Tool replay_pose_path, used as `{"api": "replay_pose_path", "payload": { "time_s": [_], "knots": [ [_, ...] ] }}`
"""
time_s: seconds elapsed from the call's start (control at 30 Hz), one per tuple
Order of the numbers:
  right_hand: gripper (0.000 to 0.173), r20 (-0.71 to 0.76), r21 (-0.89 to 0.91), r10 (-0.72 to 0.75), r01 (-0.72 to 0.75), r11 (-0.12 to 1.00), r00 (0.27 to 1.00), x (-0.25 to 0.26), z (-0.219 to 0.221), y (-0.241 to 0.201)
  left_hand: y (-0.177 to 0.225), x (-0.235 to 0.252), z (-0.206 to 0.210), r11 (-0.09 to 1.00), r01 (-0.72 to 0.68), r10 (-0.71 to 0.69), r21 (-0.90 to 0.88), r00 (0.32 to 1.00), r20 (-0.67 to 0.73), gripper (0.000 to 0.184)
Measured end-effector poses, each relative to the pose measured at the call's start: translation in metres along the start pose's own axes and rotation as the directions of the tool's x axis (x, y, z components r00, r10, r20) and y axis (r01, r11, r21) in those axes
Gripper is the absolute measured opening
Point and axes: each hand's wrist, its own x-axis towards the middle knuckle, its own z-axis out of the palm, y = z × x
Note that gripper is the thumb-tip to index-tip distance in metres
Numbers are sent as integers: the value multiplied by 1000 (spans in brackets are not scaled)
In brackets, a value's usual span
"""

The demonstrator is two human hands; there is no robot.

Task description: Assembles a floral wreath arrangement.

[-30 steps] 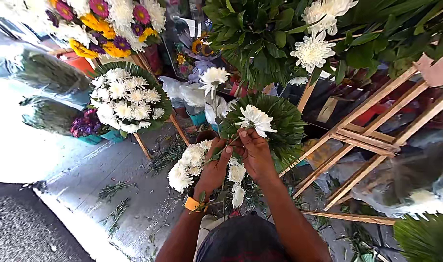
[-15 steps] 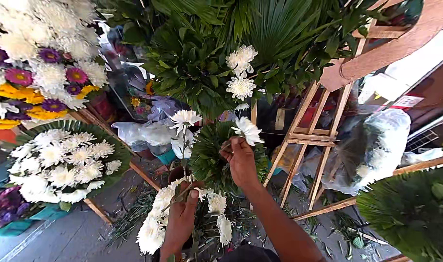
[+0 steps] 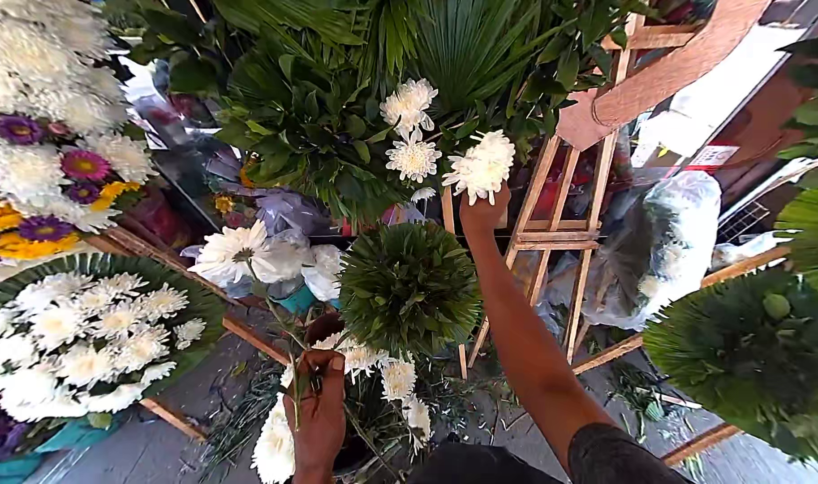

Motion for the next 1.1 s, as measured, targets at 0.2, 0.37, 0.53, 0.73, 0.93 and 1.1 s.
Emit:
{"api": "replay_pose_path", "payload": {
  "time_s": [0.2,0.37,0.53,0.73,0.93,1.1],
  "knots": [
    [27,167,-247,33,9,969,985,28,31,29,4,-6,0,1000,14,-14,15,1000,-20,9],
    [22,148,-93,-48,62,994,988,36,40,41,1,-9,-2,998,65,-66,-17,997,-35,10],
    [25,170,-110,-54,73,991,984,39,47,44,4,-8,0,996,87,-88,-30,995,-44,15],
    [34,265,-173,62,-15,985,962,46,34,27,11,-5,3,1000,16,-18,-26,998,-66,48],
    [44,529,46,366,-457,888,766,-74,-21,-82,8,-11,-13,998,-63,61,29,996,67,49],
    [34,928,20,359,-975,222,100,-116,3,-125,2,-16,-15,987,-79,52,137,980,190,42]
  ]
}}
